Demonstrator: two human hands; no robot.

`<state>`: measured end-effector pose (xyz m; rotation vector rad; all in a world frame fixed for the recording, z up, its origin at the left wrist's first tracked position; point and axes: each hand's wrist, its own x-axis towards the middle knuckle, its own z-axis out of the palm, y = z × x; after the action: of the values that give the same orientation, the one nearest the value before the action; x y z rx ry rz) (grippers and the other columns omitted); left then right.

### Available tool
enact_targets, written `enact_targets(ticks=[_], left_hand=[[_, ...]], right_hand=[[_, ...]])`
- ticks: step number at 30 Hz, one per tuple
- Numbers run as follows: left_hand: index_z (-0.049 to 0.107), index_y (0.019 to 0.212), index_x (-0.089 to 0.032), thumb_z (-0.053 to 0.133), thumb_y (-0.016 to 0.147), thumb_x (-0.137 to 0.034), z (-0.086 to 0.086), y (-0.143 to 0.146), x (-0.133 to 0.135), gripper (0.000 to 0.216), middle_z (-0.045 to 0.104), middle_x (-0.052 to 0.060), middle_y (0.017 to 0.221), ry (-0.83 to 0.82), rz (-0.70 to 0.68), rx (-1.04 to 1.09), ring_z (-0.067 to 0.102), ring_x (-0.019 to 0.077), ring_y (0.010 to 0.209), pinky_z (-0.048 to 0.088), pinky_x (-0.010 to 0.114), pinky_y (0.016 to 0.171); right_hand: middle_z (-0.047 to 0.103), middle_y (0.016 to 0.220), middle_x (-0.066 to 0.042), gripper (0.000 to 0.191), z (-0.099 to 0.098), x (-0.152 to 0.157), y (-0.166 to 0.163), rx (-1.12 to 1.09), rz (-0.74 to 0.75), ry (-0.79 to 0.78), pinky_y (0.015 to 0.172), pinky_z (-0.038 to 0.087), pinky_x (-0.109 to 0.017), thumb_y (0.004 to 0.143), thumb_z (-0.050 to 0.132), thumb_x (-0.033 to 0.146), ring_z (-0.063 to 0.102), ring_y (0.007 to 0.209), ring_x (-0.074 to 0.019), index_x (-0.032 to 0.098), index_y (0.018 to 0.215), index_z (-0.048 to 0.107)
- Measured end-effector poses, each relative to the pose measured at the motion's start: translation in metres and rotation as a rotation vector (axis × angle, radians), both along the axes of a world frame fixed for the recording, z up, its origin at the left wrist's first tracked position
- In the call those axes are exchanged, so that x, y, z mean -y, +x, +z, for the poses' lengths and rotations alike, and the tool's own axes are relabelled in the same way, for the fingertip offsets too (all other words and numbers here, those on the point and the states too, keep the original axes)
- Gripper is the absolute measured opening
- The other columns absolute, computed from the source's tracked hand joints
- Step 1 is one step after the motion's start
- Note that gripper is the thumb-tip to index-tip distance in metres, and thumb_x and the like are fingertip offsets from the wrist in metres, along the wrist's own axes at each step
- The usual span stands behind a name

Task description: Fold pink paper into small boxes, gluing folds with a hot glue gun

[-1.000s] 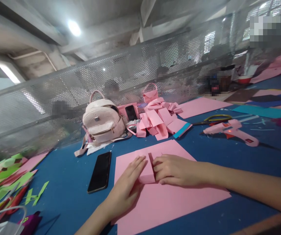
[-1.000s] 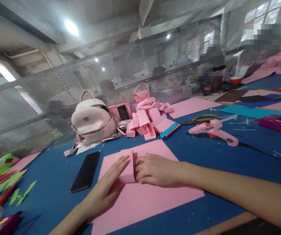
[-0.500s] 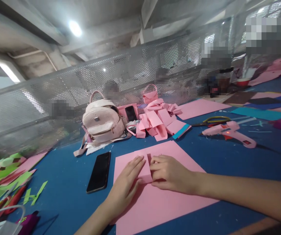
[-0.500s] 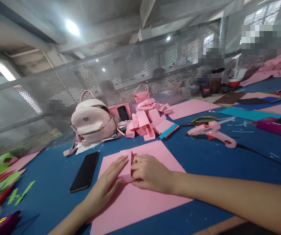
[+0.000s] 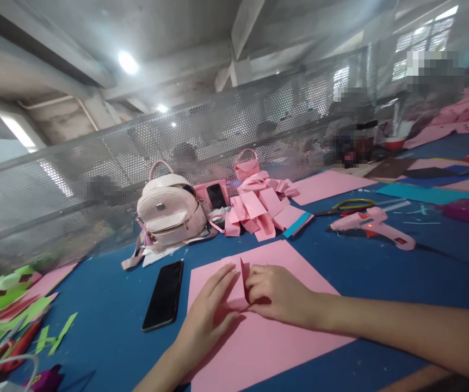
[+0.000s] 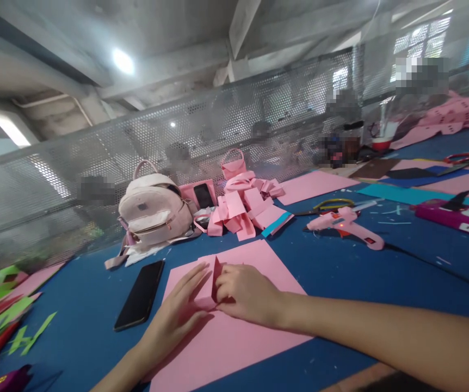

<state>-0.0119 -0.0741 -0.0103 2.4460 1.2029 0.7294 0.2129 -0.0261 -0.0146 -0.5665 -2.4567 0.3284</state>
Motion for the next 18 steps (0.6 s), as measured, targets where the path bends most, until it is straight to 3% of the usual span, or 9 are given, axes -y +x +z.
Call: enact_targets(ticks=[6,11,14,18], left_hand=[[0.009,0.153,-0.032,0.07,0.08,-0.025,0.001,0.003,0.003,0.095,0.022,0.009,0.159,0.07,0.03,0.009,0.025,0.0306,0.144,0.028,0.054,0.115],[0.017,0.151,-0.034,0.065,0.076,-0.009,0.003,0.002,0.004,0.093,0.029,0.008,0.155,0.156,0.079,-0.009,0.032,0.0296,0.141,0.033,0.051,0.113],[0.025,0.148,-0.034,0.06,0.081,-0.01,0.003,-0.001,0.003,0.08,0.037,0.008,0.151,0.185,0.06,0.009,0.038,0.0281,0.137,0.037,0.047,0.111],[0.029,0.146,-0.033,0.056,0.086,-0.014,0.001,-0.006,0.002,0.068,0.045,0.007,0.146,0.25,0.061,0.096,0.044,0.026,0.133,0.04,0.043,0.108]], right_hand=[[0.07,0.075,0.0,0.012,0.01,0.004,-0.002,-0.179,-0.062,-0.351,0.067,0.043,-0.025,0.074,0.065,0.01,0.061,0.072,-0.0147,0.019,0.071,0.072],[0.068,0.072,-0.002,0.01,0.01,0.007,-0.007,-0.265,-0.029,-0.542,0.062,0.043,-0.024,0.076,0.063,0.014,0.059,0.067,-0.0146,0.016,0.071,0.071],[0.066,0.073,-0.001,0.011,0.012,0.007,-0.008,-0.291,0.006,-0.516,0.064,0.044,-0.024,0.079,0.065,0.018,0.058,0.068,-0.0141,0.015,0.07,0.069],[0.065,0.082,-0.003,0.019,0.018,0.01,-0.008,-0.28,0.044,-0.33,0.077,0.046,-0.029,0.078,0.073,0.035,0.058,0.079,-0.0167,0.017,0.075,0.068]])
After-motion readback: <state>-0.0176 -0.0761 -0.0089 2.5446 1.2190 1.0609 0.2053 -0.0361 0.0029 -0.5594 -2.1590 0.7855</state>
